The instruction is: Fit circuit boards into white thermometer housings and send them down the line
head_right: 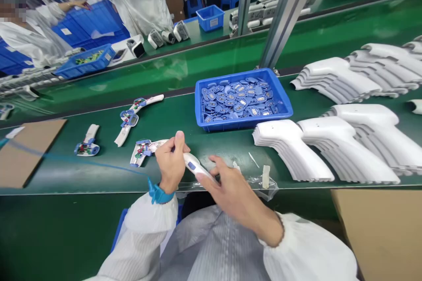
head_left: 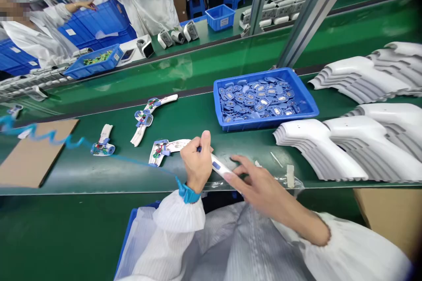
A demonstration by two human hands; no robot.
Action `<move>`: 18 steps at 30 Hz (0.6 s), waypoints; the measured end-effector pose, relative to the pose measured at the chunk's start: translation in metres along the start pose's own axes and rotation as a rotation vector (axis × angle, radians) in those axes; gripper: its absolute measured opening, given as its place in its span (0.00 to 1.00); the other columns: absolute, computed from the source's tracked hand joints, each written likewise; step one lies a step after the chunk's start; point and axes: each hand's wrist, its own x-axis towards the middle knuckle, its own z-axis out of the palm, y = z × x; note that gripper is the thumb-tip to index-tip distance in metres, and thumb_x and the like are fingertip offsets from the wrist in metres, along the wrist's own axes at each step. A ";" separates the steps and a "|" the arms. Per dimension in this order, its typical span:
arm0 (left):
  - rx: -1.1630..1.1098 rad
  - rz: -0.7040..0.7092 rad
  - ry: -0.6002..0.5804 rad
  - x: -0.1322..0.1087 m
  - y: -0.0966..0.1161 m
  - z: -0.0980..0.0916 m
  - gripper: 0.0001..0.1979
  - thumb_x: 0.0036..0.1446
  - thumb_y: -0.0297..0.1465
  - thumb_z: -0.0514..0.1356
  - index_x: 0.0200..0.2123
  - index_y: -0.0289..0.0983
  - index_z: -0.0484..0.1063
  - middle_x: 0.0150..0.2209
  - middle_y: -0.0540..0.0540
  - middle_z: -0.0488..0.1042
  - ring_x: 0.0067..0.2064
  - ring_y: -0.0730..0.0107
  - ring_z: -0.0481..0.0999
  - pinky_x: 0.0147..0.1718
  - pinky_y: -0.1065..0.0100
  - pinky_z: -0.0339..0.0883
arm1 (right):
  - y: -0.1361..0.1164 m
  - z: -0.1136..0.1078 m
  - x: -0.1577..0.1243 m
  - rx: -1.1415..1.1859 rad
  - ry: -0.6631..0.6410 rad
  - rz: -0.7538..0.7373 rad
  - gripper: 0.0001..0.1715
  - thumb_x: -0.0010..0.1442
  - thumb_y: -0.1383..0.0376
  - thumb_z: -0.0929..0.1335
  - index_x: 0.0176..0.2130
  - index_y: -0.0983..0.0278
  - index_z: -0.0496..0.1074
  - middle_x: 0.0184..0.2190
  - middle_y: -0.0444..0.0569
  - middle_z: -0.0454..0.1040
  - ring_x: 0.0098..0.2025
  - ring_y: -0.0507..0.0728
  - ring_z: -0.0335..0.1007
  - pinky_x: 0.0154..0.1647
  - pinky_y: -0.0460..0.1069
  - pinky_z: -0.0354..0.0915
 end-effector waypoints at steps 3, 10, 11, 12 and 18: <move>0.070 0.056 -0.012 0.013 0.005 0.015 0.30 0.67 0.45 0.54 0.15 0.38 0.57 0.16 0.52 0.61 0.22 0.74 0.60 0.26 0.67 0.56 | 0.001 0.016 0.002 -0.471 0.082 -0.197 0.19 0.70 0.57 0.60 0.48 0.65 0.72 0.31 0.53 0.79 0.29 0.60 0.75 0.31 0.52 0.62; -0.068 0.085 -0.167 0.032 0.004 0.015 0.29 0.65 0.44 0.54 0.14 0.38 0.58 0.17 0.51 0.60 0.23 0.75 0.59 0.27 0.67 0.56 | 0.003 0.011 0.013 -0.562 0.111 -0.301 0.21 0.72 0.59 0.57 0.46 0.66 0.74 0.27 0.51 0.78 0.25 0.59 0.72 0.25 0.51 0.59; -0.188 0.010 -0.267 0.033 0.003 0.009 0.27 0.65 0.47 0.54 0.17 0.37 0.62 0.19 0.51 0.64 0.24 0.74 0.62 0.28 0.68 0.59 | 0.004 0.006 0.014 -0.486 0.106 -0.313 0.22 0.72 0.58 0.57 0.47 0.64 0.74 0.28 0.49 0.78 0.26 0.58 0.72 0.27 0.50 0.60; -0.318 -0.066 -0.365 0.033 0.003 0.001 0.26 0.65 0.48 0.55 0.21 0.37 0.65 0.21 0.50 0.67 0.25 0.73 0.66 0.29 0.68 0.61 | 0.004 0.000 0.015 -0.406 0.086 -0.313 0.22 0.72 0.56 0.57 0.48 0.62 0.75 0.29 0.48 0.77 0.27 0.57 0.72 0.28 0.50 0.63; -0.730 -0.229 -0.729 0.021 0.021 -0.057 0.26 0.44 0.38 0.76 0.42 0.36 0.69 0.39 0.45 0.75 0.41 0.68 0.75 0.41 0.68 0.68 | 0.010 -0.016 0.016 0.051 -0.073 -0.185 0.25 0.65 0.49 0.67 0.56 0.57 0.76 0.43 0.49 0.81 0.48 0.63 0.77 0.50 0.58 0.73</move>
